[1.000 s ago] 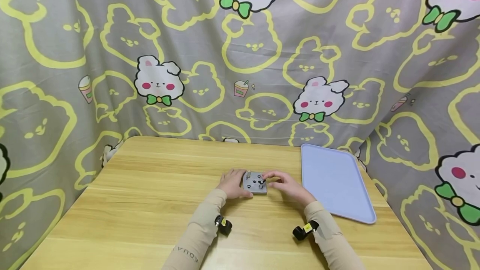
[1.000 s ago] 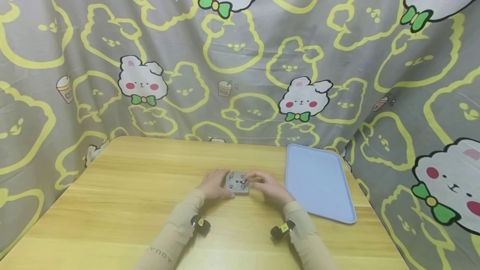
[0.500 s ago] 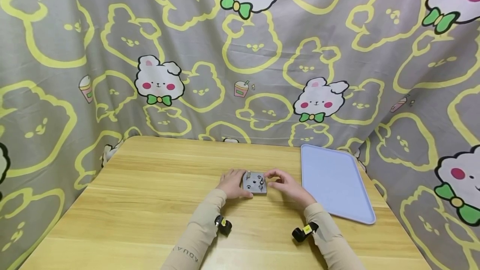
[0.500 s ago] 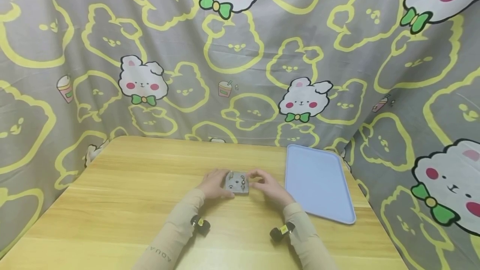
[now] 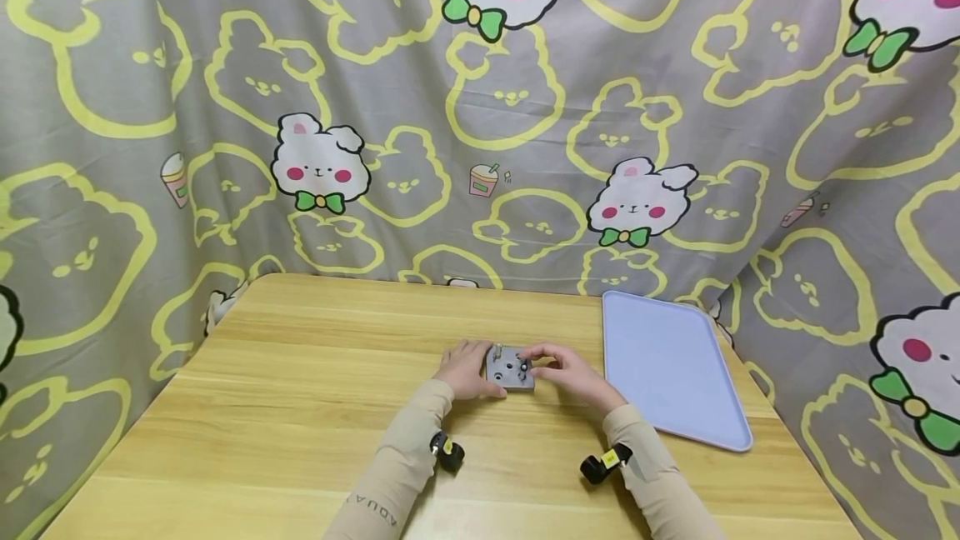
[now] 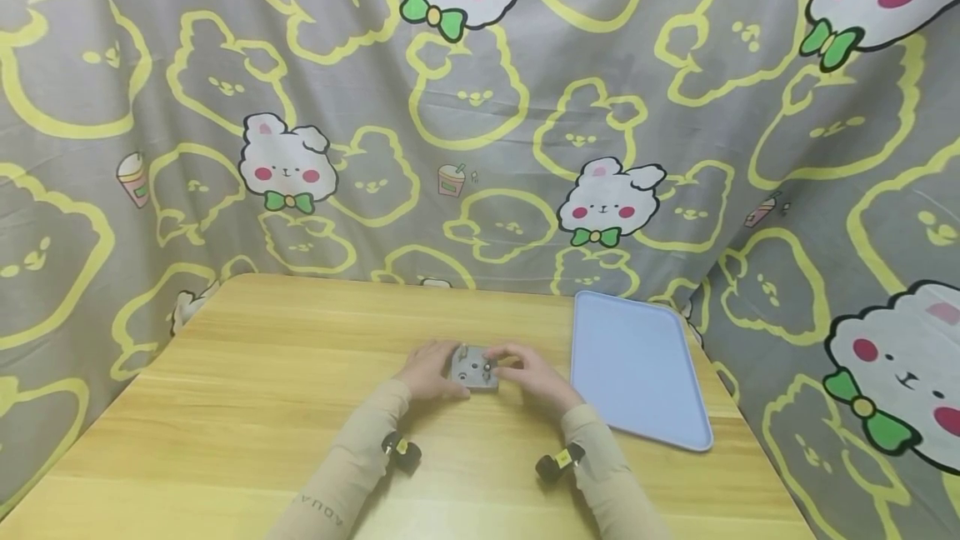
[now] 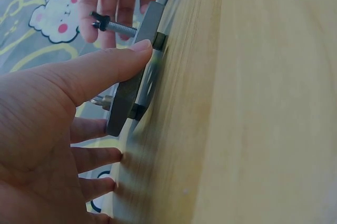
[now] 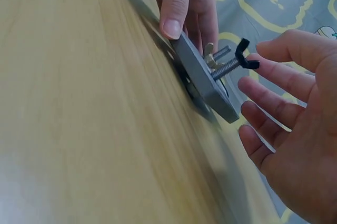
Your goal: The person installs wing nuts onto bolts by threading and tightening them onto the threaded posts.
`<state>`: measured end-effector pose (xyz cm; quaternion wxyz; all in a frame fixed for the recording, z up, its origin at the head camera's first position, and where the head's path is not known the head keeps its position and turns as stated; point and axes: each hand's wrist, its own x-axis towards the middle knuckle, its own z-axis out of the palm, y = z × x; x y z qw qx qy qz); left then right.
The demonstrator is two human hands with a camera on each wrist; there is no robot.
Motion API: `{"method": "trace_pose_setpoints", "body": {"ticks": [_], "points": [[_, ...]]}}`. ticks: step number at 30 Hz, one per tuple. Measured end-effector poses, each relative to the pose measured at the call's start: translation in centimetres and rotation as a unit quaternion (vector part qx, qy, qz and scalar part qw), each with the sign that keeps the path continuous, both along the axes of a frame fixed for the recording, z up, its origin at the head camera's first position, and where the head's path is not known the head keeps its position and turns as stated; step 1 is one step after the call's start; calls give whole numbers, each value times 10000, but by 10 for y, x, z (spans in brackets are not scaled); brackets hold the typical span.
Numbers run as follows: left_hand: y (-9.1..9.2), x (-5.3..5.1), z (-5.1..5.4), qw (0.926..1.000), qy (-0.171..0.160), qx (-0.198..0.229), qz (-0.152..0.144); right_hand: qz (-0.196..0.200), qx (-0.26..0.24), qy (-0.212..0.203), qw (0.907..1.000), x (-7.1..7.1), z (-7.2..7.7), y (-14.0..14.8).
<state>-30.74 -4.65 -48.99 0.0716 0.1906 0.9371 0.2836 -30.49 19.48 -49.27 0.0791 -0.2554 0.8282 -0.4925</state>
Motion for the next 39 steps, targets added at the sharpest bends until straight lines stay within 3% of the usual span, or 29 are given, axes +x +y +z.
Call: {"method": "trace_pose_setpoints", "body": {"ticks": [15,24,33,39], "points": [[0,1,-1,10000,26,-3,29,10,128,90,9999,6,-6,11],[1,0,-1,10000,0,-9,31,-323,-179,-45,9993,1,-5,2],[1,0,0,10000,-40,-21,21,-140,-87,-10,9999,-2,-9,-3],[0,-1,-1,10000,-36,-57,18,-224,-87,13,9997,-1,-8,-3]]}}
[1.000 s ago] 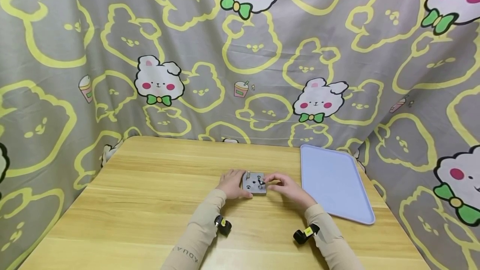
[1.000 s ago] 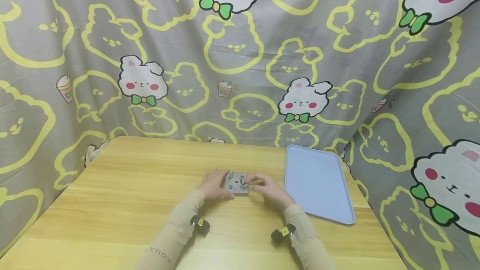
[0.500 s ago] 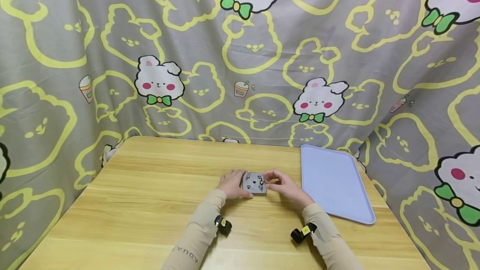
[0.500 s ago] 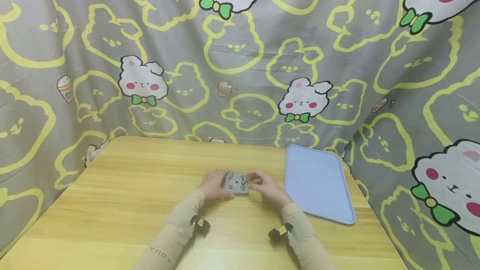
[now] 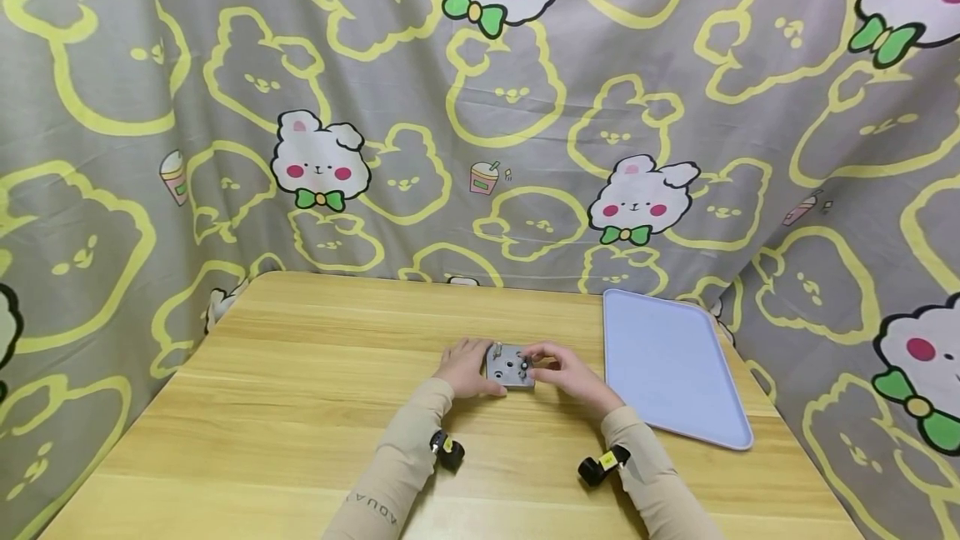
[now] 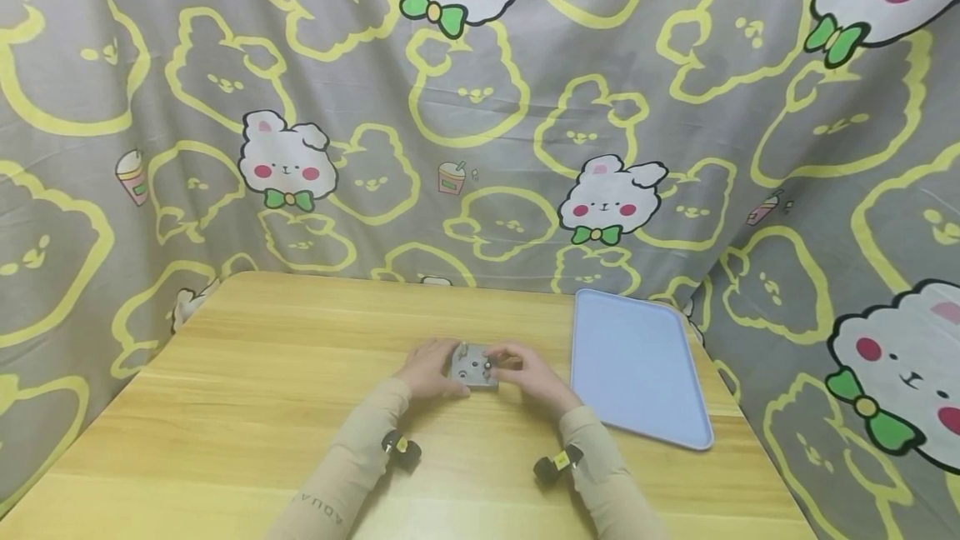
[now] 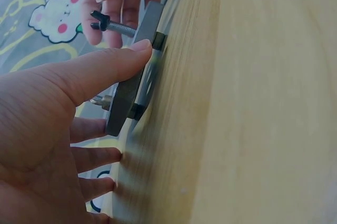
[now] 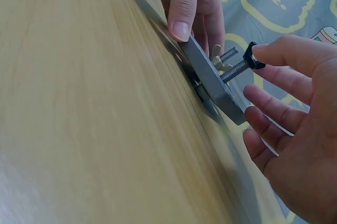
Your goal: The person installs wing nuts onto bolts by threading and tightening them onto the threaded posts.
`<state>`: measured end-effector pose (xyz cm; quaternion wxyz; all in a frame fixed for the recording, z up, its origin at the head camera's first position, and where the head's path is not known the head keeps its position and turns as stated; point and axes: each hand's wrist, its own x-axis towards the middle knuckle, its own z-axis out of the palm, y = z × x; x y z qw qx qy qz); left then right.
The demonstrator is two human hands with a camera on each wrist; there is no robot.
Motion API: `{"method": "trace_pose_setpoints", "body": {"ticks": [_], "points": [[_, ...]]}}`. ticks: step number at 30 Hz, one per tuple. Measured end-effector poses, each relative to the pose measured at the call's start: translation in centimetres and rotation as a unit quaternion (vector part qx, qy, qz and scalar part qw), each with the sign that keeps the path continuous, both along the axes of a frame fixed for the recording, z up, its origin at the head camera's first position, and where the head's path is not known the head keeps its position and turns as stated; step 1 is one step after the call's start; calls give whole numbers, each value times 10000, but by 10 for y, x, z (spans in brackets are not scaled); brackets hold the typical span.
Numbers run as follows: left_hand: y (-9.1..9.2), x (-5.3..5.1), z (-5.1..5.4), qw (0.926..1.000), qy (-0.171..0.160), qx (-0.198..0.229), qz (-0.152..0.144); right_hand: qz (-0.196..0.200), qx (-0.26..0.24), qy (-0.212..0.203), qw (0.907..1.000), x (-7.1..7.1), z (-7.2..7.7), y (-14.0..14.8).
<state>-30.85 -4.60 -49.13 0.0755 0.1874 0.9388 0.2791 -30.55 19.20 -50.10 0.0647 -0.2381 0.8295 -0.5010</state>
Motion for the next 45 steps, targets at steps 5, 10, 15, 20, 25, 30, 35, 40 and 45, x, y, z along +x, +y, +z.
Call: {"method": "trace_pose_setpoints", "body": {"ticks": [5,10,15,20,25,30,35,40,45], "points": [[0,1,1,10000,0,3,-18,-59,-149,111,9998,1,0,4],[1,1,1,10000,16,-6,-27,-109,-288,228,9993,1,-1,6],[0,1,1,10000,25,-24,-25,-167,-283,197,9993,1,0,5],[0,1,0,10000,-2,-16,-23,-218,-366,71,9991,-3,-5,2],[0,1,0,10000,-9,-7,-23,-322,-420,-73,9986,-2,-4,-3],[-1,1,0,10000,-15,33,-15,-401,-352,-110,9985,0,-2,-5],[0,1,0,10000,1,27,-22,-422,-236,-178,9987,1,0,-5],[0,0,0,10000,10,-27,-27,-527,-299,-186,9980,4,2,-3],[0,0,0,10000,29,-57,-19,-469,-369,100,9982,3,0,1]]}}
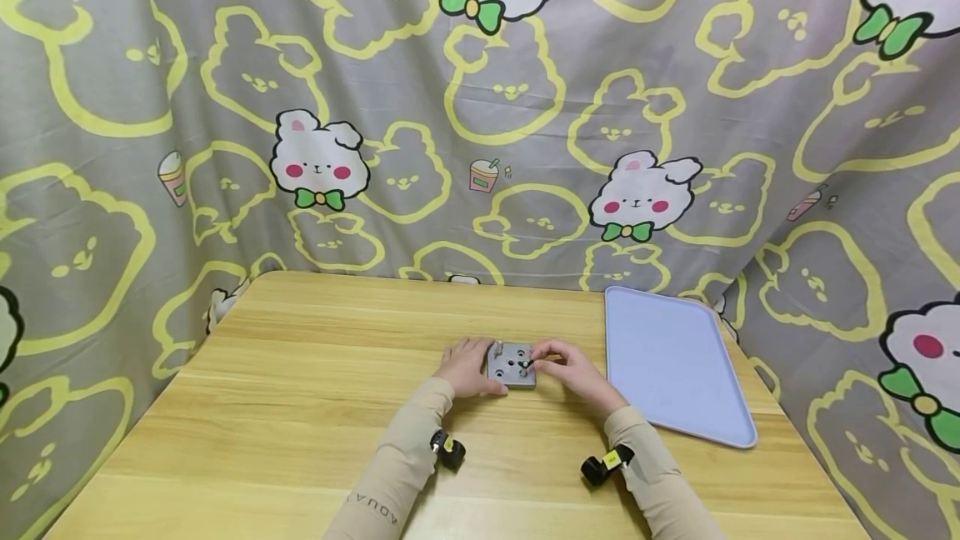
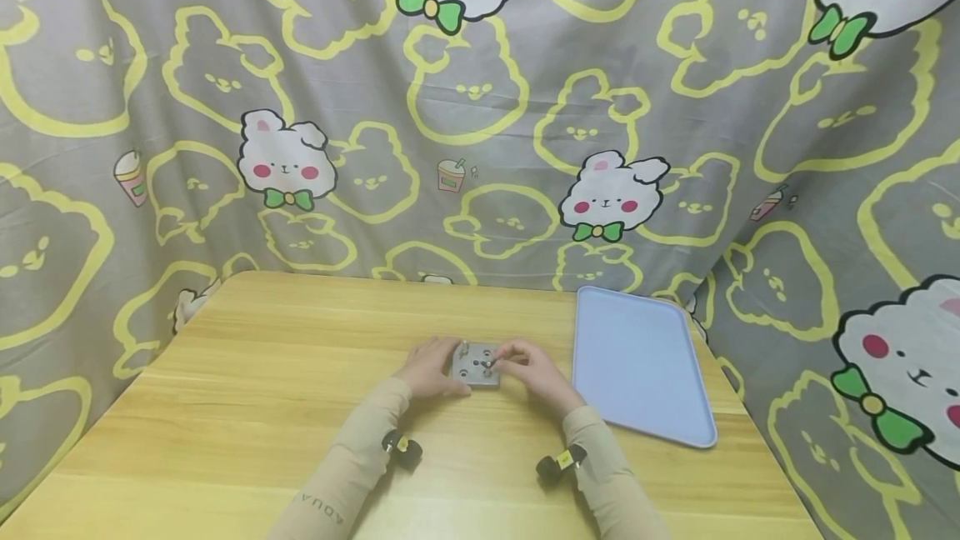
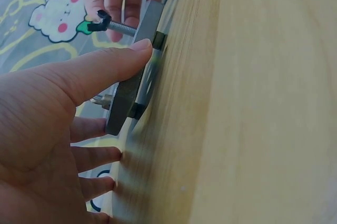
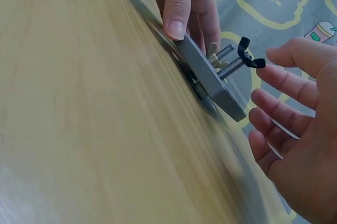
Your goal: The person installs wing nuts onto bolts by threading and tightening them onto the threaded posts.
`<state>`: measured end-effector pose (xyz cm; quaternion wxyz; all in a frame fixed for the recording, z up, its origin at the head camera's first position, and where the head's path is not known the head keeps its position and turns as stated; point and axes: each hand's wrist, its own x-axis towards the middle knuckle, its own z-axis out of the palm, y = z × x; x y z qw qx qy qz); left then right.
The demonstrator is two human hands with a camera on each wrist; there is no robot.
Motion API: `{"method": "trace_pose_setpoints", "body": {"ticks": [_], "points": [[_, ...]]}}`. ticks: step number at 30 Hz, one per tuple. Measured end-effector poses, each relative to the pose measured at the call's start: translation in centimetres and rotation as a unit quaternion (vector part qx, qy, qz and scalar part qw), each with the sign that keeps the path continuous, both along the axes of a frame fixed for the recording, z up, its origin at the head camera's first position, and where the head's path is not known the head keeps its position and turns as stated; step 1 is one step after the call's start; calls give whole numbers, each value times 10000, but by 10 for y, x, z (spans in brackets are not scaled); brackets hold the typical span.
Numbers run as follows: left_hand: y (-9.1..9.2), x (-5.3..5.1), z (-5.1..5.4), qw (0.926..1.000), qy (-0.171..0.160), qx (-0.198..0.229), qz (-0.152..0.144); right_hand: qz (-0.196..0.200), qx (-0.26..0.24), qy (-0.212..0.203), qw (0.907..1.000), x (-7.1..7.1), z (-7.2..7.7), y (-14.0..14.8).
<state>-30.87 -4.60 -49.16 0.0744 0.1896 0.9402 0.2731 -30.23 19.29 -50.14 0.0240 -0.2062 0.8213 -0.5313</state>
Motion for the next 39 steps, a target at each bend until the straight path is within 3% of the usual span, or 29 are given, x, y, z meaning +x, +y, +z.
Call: {"method": "trace_pose_setpoints", "body": {"ticks": [8,12,20,30,33,39], "points": [[0,0,-1,10000,12,12,2,82,101,222,9997,-3,-4,1],[0,0,1,10000,22,46,-4,25,63,-1,10000,-3,-2,-2],[-1,1,1,10000,34,75,-21,113,88,-249,9996,12,26,-12],[0,-1,0,10000,1,58,-12,141,131,-128,9997,17,32,-13],[0,-1,0,10000,2,68,-10,181,162,-100,9997,16,31,-11],[0,0,0,10000,-13,95,13,279,242,-63,9993,-1,2,-3]]}}
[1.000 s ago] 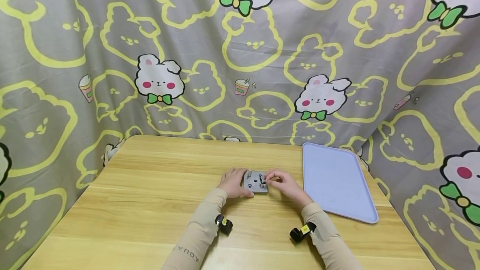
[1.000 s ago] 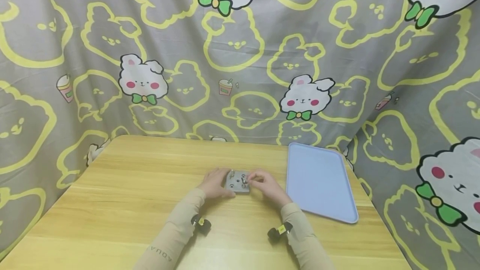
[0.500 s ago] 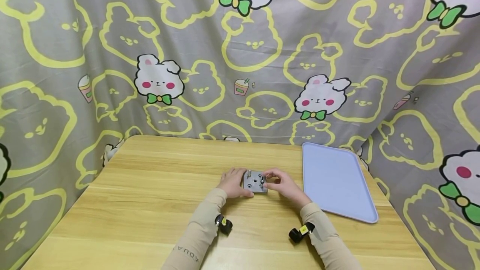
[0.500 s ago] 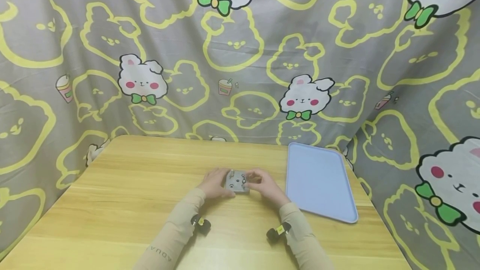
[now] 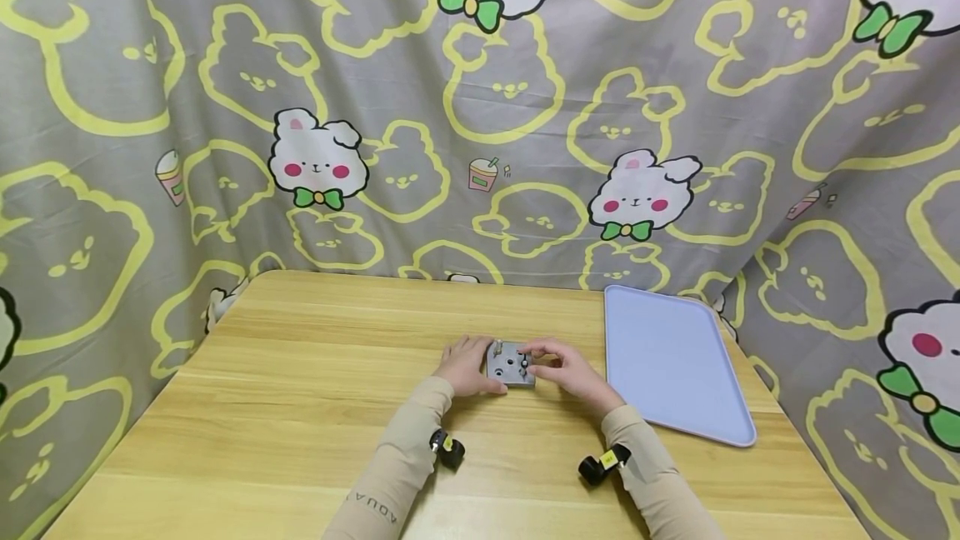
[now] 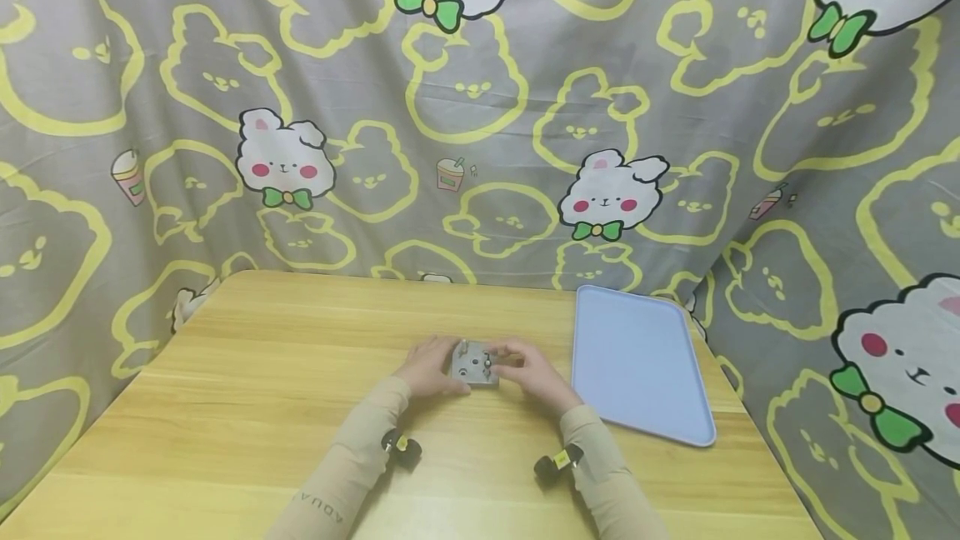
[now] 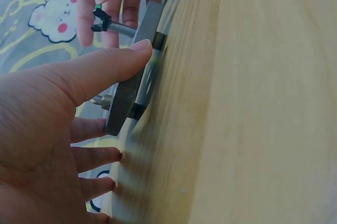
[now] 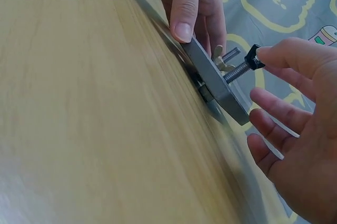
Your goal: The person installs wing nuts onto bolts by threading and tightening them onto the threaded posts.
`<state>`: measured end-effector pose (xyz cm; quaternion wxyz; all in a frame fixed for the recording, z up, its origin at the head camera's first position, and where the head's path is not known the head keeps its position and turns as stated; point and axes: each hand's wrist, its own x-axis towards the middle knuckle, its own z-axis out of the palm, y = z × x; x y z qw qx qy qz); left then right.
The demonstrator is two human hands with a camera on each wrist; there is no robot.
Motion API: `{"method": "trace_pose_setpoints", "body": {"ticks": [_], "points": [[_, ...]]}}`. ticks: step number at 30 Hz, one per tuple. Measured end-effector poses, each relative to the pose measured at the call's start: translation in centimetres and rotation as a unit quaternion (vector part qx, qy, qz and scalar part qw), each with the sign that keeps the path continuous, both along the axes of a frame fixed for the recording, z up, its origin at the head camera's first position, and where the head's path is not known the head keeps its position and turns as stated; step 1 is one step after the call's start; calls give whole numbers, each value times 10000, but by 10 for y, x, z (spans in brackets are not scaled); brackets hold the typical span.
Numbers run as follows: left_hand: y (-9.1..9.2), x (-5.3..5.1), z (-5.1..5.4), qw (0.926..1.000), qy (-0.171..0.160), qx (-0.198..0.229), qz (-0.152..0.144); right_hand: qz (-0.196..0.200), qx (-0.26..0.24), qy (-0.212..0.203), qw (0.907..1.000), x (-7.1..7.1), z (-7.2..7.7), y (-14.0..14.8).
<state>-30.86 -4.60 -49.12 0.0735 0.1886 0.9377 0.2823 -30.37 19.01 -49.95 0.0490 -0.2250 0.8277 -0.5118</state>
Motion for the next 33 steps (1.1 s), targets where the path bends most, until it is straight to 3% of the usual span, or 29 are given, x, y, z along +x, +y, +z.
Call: {"method": "trace_pose_setpoints", "body": {"ticks": [2,11,15,25,27,33], "points": [[0,0,0,10000,-2,8,-4,-11,8,59,10000,-2,-5,2],[-1,0,0,10000,15,-17,-11,-89,-158,288,9994,0,-3,5],[-1,0,0,10000,4,-21,-10,-181,-93,192,9996,0,-1,3],[0,0,-1,10000,-32,-36,-2,-225,-56,-232,9995,17,31,-11],[0,0,-1,10000,-19,-34,1,-242,9,-201,9995,16,29,-11],[0,0,-1,10000,-11,-55,-1,-154,40,51,9999,4,5,-6]]}}
